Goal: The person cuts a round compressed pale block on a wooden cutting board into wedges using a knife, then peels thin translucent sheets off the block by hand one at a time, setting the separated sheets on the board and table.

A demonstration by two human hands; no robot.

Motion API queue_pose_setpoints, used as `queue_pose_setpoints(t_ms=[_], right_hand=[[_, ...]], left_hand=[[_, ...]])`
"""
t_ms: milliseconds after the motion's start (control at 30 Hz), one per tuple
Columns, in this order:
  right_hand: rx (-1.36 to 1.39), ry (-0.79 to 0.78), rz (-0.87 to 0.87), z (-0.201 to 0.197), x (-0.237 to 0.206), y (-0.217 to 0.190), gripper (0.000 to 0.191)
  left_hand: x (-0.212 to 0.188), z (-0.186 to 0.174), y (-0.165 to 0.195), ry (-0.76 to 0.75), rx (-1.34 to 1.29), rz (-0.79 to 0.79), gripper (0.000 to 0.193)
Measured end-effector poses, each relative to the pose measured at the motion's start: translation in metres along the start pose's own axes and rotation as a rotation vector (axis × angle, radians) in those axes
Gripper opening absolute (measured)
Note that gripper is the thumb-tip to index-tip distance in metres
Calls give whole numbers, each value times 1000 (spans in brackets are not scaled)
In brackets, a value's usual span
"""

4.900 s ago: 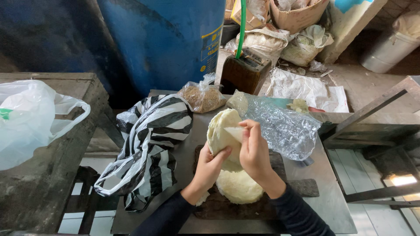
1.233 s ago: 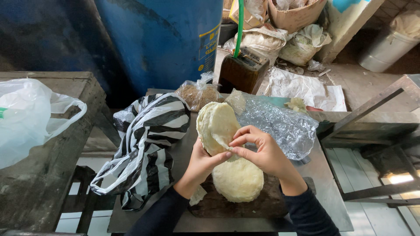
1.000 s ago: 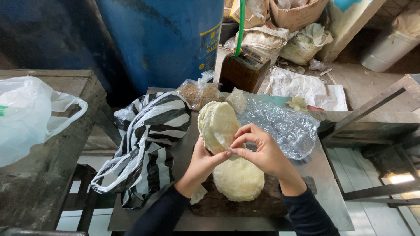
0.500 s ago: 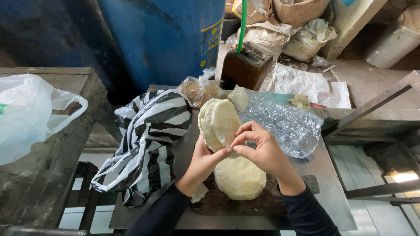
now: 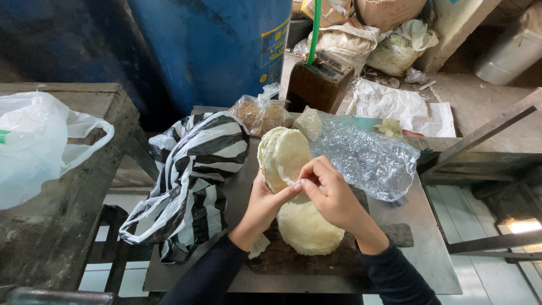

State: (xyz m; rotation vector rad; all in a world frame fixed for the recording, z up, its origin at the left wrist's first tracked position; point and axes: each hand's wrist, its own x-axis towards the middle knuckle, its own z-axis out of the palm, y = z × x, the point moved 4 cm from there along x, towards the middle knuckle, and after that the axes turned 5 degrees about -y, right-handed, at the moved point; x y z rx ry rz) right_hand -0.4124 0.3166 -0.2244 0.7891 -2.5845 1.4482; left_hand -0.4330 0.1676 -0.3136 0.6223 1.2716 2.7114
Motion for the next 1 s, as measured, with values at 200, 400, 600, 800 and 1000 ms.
queue_pose_setpoints(t_ms=[200, 400, 600, 800, 1000], right_hand=[[141, 110, 160, -2, 5, 18, 4], [-37, 198, 176, 14, -3, 13, 14], [-196, 189, -19, 26, -2, -7, 35], [-10, 275, 117, -6, 3, 11, 11], [7, 160, 171, -6, 0, 21, 14]], left_hand=[[3, -1, 5, 38, 28, -16, 52], [-1, -3, -2, 98, 16, -12, 37], [-2, -8, -9, 152, 104, 98, 29], [-6, -3, 0, 124, 27, 69, 36], [-5, -5, -9, 2, -201, -189, 46]])
